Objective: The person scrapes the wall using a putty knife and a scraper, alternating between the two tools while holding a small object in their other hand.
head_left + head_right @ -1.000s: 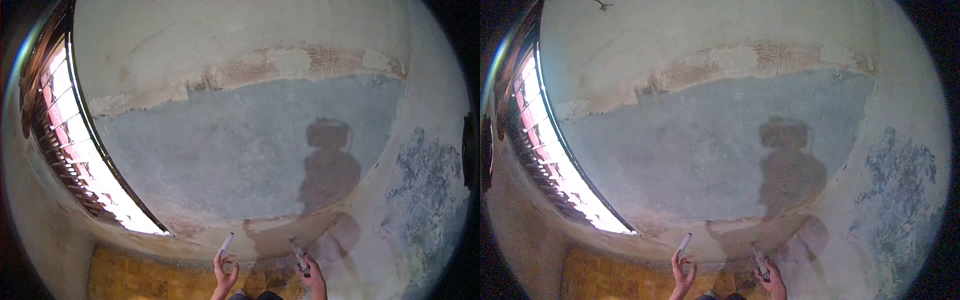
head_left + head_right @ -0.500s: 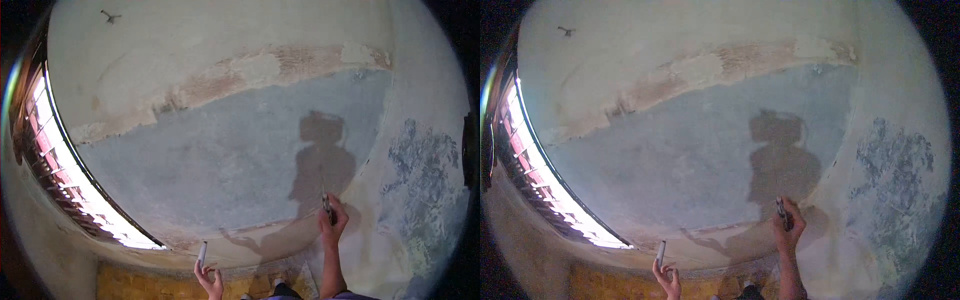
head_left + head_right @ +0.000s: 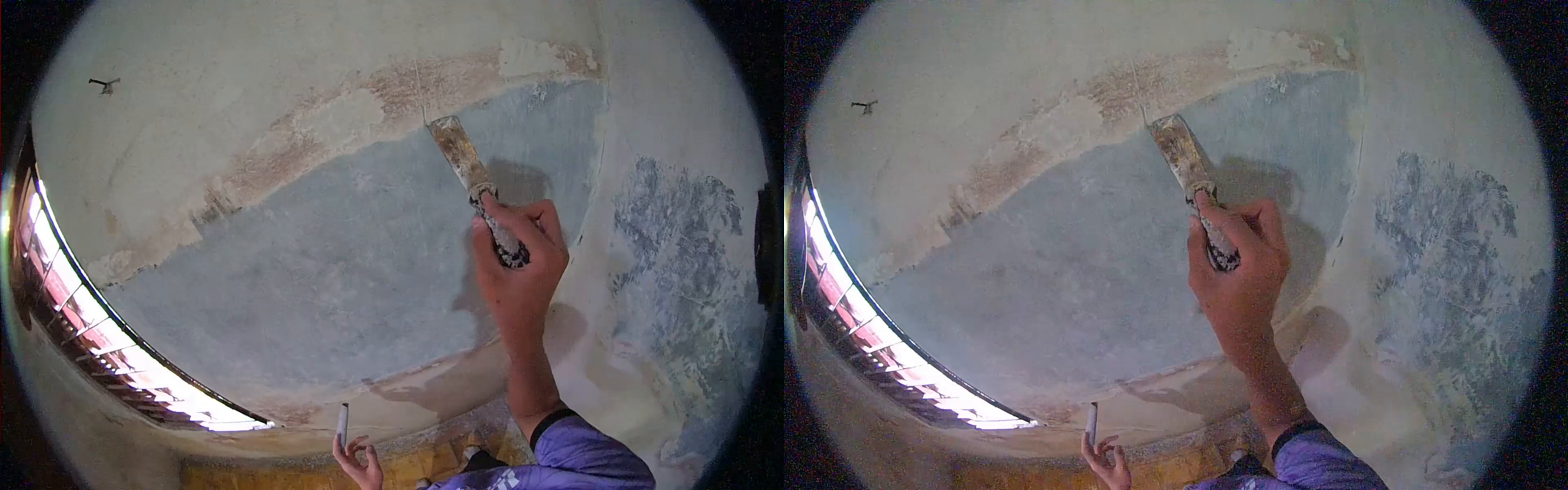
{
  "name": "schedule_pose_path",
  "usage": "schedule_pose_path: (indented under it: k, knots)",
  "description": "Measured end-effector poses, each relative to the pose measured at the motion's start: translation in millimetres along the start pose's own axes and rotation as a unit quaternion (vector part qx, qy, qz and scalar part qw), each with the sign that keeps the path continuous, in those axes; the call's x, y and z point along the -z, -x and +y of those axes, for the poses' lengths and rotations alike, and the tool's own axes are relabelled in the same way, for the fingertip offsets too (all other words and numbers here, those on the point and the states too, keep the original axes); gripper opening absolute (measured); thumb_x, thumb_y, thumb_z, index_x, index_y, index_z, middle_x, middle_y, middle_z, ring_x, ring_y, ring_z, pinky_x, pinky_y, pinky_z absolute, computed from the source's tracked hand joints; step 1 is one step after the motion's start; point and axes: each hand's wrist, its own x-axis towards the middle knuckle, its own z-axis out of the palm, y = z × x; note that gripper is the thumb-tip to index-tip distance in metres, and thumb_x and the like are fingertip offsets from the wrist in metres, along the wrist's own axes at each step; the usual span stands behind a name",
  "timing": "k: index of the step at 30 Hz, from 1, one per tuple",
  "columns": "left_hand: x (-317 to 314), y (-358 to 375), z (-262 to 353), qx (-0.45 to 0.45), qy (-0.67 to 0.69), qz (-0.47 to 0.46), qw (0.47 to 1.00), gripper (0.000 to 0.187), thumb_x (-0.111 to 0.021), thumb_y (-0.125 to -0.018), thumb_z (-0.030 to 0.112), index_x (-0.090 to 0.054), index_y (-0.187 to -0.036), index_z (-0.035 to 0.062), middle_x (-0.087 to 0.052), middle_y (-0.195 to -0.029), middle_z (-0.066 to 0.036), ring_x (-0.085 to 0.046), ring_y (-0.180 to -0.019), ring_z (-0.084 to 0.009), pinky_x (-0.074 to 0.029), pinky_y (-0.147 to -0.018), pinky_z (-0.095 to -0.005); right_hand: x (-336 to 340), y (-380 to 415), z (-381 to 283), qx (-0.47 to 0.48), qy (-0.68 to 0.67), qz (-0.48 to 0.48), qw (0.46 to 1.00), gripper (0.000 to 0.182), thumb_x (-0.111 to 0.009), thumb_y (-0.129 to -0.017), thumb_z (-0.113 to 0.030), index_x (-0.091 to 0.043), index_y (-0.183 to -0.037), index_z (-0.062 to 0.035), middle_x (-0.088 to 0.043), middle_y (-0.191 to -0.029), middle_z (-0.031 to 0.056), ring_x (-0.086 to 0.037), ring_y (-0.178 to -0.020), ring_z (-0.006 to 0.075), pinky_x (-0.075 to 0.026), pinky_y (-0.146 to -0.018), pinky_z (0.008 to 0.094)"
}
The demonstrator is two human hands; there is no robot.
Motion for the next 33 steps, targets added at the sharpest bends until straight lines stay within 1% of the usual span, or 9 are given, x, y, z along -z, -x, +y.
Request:
schedule_pose_path:
  k: [3, 6, 10, 13, 16, 25, 27, 28, 33]
  knots:
    - [2.2, -2.4, 1.4, 0.021, -0.003, 0.006, 1.000, 0.073, -0.064, -0.085, -0.004, -0.024, -0.146, 0.0039, -0.042, -0.139, -0.014, -0.061, -0.101, -0.0238, -0.046, -0.076, -0.0304, -5.9, 7.2, 0.0, 0.000, -0.029, 0.034, 0.999, 0.029, -0.075, -0.071, 0.002, -0.074, -0.099, -0.0058, -0.054, -0.078, 0.0044, -0.055, -0.070, 0.0157, -0.045, -0.064, 0.0275]
    - [1.3, -8.7, -1.4, 0.030, 0.012, 0.013, 0.999, 0.073, -0.063, -0.085, -0.004, -0.024, -0.146, 0.0041, -0.046, -0.135, -0.015, -0.061, -0.101, -0.0236, -0.046, -0.076, -0.0300, -2.1, -1.7, -4.3, 0.006, 0.020, 0.025, 0.999, 0.030, -0.074, -0.071, 0.001, -0.073, -0.100, -0.0074, -0.056, -0.082, 0.0060, -0.056, -0.072, 0.0192, -0.047, -0.064, 0.0311]
    - [11.2, -10.5, -16.9, 0.046, -0.011, -0.014, 0.999, 0.076, -0.063, -0.084, -0.006, -0.022, -0.147, 0.0052, -0.053, -0.126, -0.016, -0.061, -0.101, -0.0234, -0.046, -0.076, -0.0294, -4.4, 8.3, 3.6, 0.014, 0.019, 0.023, 0.999, 0.029, -0.075, -0.070, 0.000, -0.073, -0.098, -0.0078, -0.056, -0.080, 0.0059, -0.057, -0.071, 0.0195, -0.047, -0.064, 0.0309]
    - [8.1, -13.4, -11.4, 0.019, -0.001, -0.007, 1.000, 0.067, -0.061, -0.086, -0.002, -0.029, -0.145, 0.0051, -0.057, -0.123, -0.015, -0.061, -0.102, -0.0239, -0.047, -0.077, -0.0309, -2.7, 10.8, 1.8, 0.022, 0.021, 0.032, 0.999, 0.028, -0.075, -0.071, -0.001, -0.073, -0.098, -0.0075, -0.056, -0.080, 0.0063, -0.057, -0.071, 0.0198, -0.047, -0.063, 0.0311]
    - [4.5, -15.5, -19.1, -0.001, -0.039, 0.007, 0.999, 0.075, -0.058, -0.080, -0.006, -0.026, -0.146, 0.0067, -0.059, -0.101, -0.011, -0.056, -0.092, -0.0182, -0.043, -0.080, -0.0294, -5.5, 0.8, -1.5, 0.010, 0.019, 0.023, 0.999, 0.028, -0.076, -0.072, -0.002, -0.072, -0.099, -0.0073, -0.056, -0.081, 0.0068, -0.057, -0.071, 0.0201, -0.047, -0.063, 0.0316]
    - [2.5, -13.5, -24.1, -0.020, -0.025, 0.002, 0.999, 0.073, -0.061, -0.083, -0.002, -0.026, -0.145, 0.0065, -0.062, -0.101, -0.014, -0.055, -0.087, -0.0166, -0.044, -0.077, -0.0291, -3.0, 6.0, -4.7, 0.015, 0.038, 0.006, 0.999, 0.027, -0.075, -0.073, -0.003, -0.071, -0.100, -0.0060, -0.055, -0.082, 0.0088, -0.057, -0.071, 0.0221, -0.047, -0.064, 0.0337]
    - [7.6, -12.2, -26.4, 0.017, -0.017, -0.007, 1.000, 0.071, -0.060, -0.082, -0.003, -0.026, -0.144, 0.0054, -0.062, -0.102, -0.014, -0.056, -0.091, -0.0193, -0.044, -0.079, -0.0325, 3.9, 18.5, -8.5, -0.026, 0.026, -0.006, 0.999, 0.028, -0.074, -0.073, -0.003, -0.071, -0.100, -0.0055, -0.055, -0.082, 0.0092, -0.057, -0.071, 0.0228, -0.047, -0.064, 0.0344]
    - [4.5, -14.7, -27.7, 0.033, -0.009, -0.009, 0.999, 0.071, -0.059, -0.082, -0.004, -0.025, -0.144, 0.0048, -0.062, -0.102, -0.014, -0.056, -0.092, -0.0206, -0.044, -0.080, -0.0341, -1.3, 12.4, -7.4, -0.017, 0.031, -0.001, 0.999, 0.028, -0.074, -0.073, -0.003, -0.071, -0.100, -0.0056, -0.054, -0.082, 0.0091, -0.057, -0.071, 0.0229, -0.047, -0.064, 0.0345]
    - [-4.0, -19.4, -23.5, 0.024, -0.006, -0.001, 1.000, 0.071, -0.061, -0.084, -0.001, -0.026, -0.145, 0.0062, -0.062, -0.102, -0.014, -0.056, -0.087, -0.0177, -0.044, -0.079, -0.0325, -6.9, 5.5, -2.8, 0.005, 0.025, 0.011, 1.000, 0.026, -0.074, -0.073, -0.003, -0.071, -0.099, -0.0061, -0.053, -0.080, 0.0085, -0.056, -0.069, 0.0232, -0.046, -0.064, 0.0346]
